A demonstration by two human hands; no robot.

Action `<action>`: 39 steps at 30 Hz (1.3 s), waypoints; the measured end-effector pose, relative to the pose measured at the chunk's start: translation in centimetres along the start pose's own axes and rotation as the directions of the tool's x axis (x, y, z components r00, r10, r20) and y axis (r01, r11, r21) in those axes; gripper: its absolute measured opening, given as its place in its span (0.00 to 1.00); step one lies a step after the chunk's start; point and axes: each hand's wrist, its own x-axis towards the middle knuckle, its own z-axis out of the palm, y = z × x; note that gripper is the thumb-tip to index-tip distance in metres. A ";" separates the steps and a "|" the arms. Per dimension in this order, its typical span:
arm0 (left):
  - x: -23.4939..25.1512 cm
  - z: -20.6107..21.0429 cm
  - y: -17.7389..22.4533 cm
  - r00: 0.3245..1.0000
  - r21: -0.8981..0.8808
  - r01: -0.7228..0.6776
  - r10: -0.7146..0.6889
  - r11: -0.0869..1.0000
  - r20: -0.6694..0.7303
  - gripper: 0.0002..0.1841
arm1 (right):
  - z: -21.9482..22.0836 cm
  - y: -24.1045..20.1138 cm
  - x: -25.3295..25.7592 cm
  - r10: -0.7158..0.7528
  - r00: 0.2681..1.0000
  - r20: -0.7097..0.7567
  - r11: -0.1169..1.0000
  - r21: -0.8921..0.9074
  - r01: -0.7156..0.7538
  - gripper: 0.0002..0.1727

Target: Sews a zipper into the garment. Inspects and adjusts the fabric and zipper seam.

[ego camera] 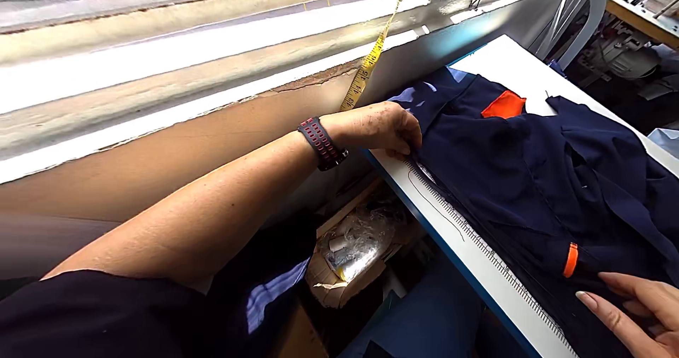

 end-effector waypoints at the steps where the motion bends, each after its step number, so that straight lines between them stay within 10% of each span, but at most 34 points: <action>1: 0.0 0.0 -0.4 1.000 -0.021 -0.016 0.016 1.000 -0.005 0.06 | -0.3 -1.5 0.6 -0.097 0.992 -0.075 0.995 0.005 0.098 0.23; 6: -0.3 0.5 -1.0 0.997 -0.001 -0.051 0.051 0.999 -0.054 0.03 | 3.7 -8.6 9.3 -0.457 0.775 -0.438 0.827 0.111 0.550 0.15; 12: -1.3 2.2 -1.1 0.824 0.201 -0.468 0.507 0.861 -0.252 0.04 | 6.6 -10.7 19.9 -0.629 0.728 -0.273 0.639 0.353 0.684 0.17; 19: -0.7 2.7 -1.4 0.748 0.181 -0.526 0.554 0.831 -0.365 0.04 | 8.3 -10.8 21.1 -0.638 0.689 -0.343 0.523 0.463 0.715 0.09; 29: -0.5 3.2 -2.9 0.815 0.136 -0.478 0.496 0.868 -0.299 0.04 | 9.8 -10.4 21.3 -0.833 0.342 -0.435 0.368 0.026 0.929 0.12; 39: -0.7 2.9 -3.2 0.849 0.017 -0.458 0.443 0.889 -0.289 0.05 | 11.1 -10.4 20.4 -0.714 0.477 -0.513 0.373 0.298 0.879 0.08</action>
